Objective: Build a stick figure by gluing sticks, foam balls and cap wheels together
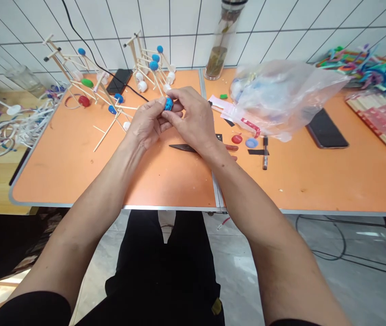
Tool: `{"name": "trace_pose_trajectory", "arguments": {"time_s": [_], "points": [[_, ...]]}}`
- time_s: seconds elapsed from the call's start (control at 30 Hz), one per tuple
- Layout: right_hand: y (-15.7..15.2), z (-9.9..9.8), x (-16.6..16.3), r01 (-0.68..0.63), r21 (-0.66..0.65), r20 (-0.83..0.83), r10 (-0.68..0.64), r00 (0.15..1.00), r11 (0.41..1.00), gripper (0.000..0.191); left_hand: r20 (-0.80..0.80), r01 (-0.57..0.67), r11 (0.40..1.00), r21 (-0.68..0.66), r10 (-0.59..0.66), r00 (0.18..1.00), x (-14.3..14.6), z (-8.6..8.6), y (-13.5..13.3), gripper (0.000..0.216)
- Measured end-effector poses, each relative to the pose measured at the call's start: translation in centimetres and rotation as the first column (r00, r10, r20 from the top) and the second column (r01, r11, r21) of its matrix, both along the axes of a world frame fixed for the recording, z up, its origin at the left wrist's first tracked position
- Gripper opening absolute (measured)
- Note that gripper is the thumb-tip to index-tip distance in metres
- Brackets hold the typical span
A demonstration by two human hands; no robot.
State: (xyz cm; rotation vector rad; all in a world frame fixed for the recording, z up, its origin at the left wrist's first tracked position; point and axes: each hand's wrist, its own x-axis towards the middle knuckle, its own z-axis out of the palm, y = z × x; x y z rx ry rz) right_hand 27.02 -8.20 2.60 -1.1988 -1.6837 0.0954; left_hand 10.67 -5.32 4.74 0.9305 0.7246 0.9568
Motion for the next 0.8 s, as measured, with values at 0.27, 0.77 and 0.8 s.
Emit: {"name": "trace_pose_trajectory", "arguments": {"time_s": [0.27,0.77,0.8], "points": [[0.12,-0.31,0.48,0.042,-0.021,0.029,-0.042,0.999,0.999,0.02,-0.065,-0.024,0.999,0.031,0.026,0.998,0.2,-0.05,-0.1,0.044],[0.36,-0.29,0.68,-0.043,-0.04,0.021,0.044,0.999,0.998,0.026,-0.027,0.027,0.999,0.02,-0.026,0.999,0.05,-0.35,0.22,0.034],[0.31,-0.29,0.66,-0.039,-0.044,0.026,0.04,0.999,0.998,0.024,-0.035,0.029,0.999,0.026,-0.028,0.999,0.03,-0.32,0.18,0.035]]}}
